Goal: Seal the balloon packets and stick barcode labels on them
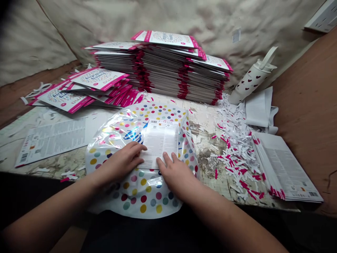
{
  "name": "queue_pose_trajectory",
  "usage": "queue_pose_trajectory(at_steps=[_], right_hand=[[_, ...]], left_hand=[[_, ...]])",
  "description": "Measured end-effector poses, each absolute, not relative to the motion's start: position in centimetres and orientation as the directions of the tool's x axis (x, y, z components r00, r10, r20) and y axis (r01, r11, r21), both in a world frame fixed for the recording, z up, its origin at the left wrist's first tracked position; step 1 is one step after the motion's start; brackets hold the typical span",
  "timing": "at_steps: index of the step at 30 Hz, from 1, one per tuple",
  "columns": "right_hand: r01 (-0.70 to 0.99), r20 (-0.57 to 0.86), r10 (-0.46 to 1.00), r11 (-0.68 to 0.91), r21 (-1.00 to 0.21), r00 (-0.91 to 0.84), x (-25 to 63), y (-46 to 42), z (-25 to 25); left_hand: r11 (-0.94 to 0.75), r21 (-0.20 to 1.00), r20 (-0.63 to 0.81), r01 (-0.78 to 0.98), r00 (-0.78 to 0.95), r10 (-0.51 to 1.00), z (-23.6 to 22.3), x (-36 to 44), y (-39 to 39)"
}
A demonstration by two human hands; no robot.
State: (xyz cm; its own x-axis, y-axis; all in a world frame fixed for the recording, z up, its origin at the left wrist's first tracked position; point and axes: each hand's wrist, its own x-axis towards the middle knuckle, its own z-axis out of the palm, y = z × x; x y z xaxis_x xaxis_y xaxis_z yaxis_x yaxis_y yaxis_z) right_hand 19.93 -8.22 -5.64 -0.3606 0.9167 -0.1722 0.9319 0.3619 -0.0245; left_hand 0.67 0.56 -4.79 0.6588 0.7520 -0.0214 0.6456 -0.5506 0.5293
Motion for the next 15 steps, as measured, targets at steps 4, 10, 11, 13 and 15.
queue_pose_trajectory(at_steps=[4,10,11,13,15], right_hand=[[0.913,-0.003,0.932,0.355,0.199,-0.362,19.8,-8.2,-5.8],[0.904,0.499,0.754,0.376,0.205,-0.426,20.1,-9.3,-5.6],[0.906,0.524,0.742,0.381,0.185,-0.419,20.0,-9.6,-5.7],[0.91,0.544,0.736,0.389,0.147,-0.403,19.7,-9.9,-6.0],[0.912,0.555,0.736,0.392,0.12,-0.389,19.7,-10.1,-6.2]], left_hand=[[-0.178,0.806,-0.298,0.565,0.646,0.702,-2.9,0.5,-1.9],[0.712,0.701,-0.587,-0.04,0.535,0.608,-4.0,2.5,-3.4],[0.705,0.702,-0.588,-0.103,0.474,0.655,-4.3,2.8,-3.3],[0.706,0.69,-0.604,-0.159,0.411,0.683,-4.7,3.4,-2.9],[0.751,0.611,-0.634,-0.248,0.415,0.653,-4.9,3.8,-2.8]])
